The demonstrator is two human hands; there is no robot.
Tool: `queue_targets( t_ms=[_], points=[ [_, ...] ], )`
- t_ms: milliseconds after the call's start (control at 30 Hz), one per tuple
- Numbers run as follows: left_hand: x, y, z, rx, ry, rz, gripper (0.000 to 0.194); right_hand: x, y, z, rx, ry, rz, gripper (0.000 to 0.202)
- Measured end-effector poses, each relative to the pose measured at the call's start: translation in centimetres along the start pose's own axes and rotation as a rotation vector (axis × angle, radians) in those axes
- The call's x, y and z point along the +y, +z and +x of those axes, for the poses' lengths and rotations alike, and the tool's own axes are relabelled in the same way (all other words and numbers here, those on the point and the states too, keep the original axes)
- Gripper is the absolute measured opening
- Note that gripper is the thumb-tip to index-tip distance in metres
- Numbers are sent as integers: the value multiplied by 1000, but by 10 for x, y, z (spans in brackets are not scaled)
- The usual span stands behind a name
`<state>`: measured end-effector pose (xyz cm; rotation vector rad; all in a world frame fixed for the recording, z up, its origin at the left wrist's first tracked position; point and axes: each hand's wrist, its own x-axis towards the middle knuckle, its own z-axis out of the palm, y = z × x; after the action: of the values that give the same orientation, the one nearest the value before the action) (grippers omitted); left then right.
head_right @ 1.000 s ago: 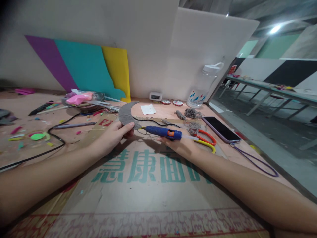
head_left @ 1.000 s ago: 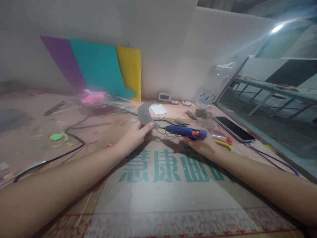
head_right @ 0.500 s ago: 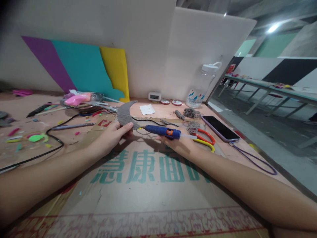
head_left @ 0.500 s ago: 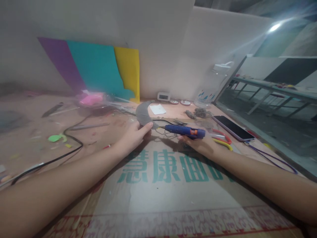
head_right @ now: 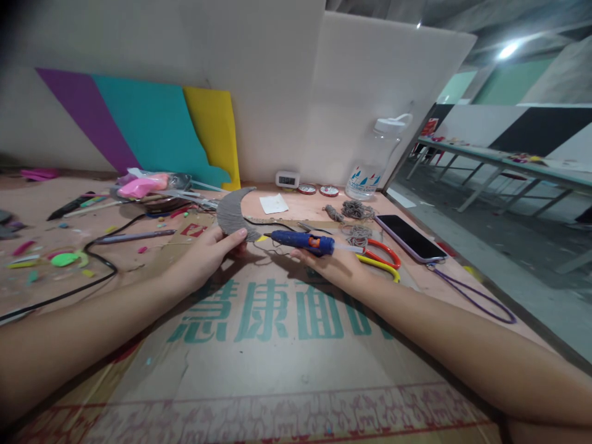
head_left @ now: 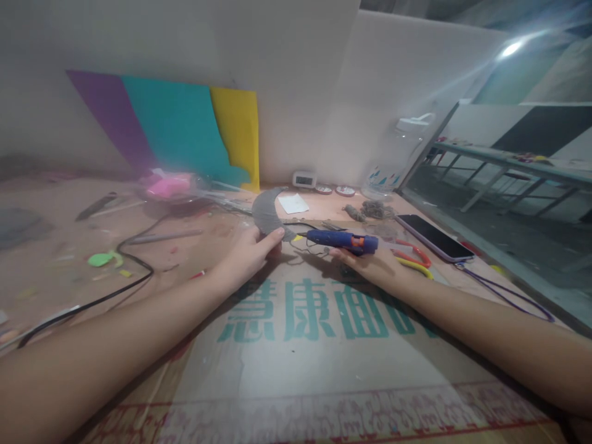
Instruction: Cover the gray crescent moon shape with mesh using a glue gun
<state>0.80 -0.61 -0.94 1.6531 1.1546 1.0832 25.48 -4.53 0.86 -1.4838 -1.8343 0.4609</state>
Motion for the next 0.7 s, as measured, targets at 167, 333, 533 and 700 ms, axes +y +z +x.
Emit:
queue_targets(
  t_ms=[167,333,533,700],
  points=[
    [-1,0,0,1,-7,-16,40,-19,-13,2,10,94,-129,36],
    [-1,-1,0,-6,8,2,40,-29,-30,8,78,11,-50,40],
    [3,1,-2,18,-11,2,39,-31,-39,17,157,66,-3,41],
    [-3,1,0,-7,-30,-29,42,-30,-37,49,75,127,-191,41]
  ],
)
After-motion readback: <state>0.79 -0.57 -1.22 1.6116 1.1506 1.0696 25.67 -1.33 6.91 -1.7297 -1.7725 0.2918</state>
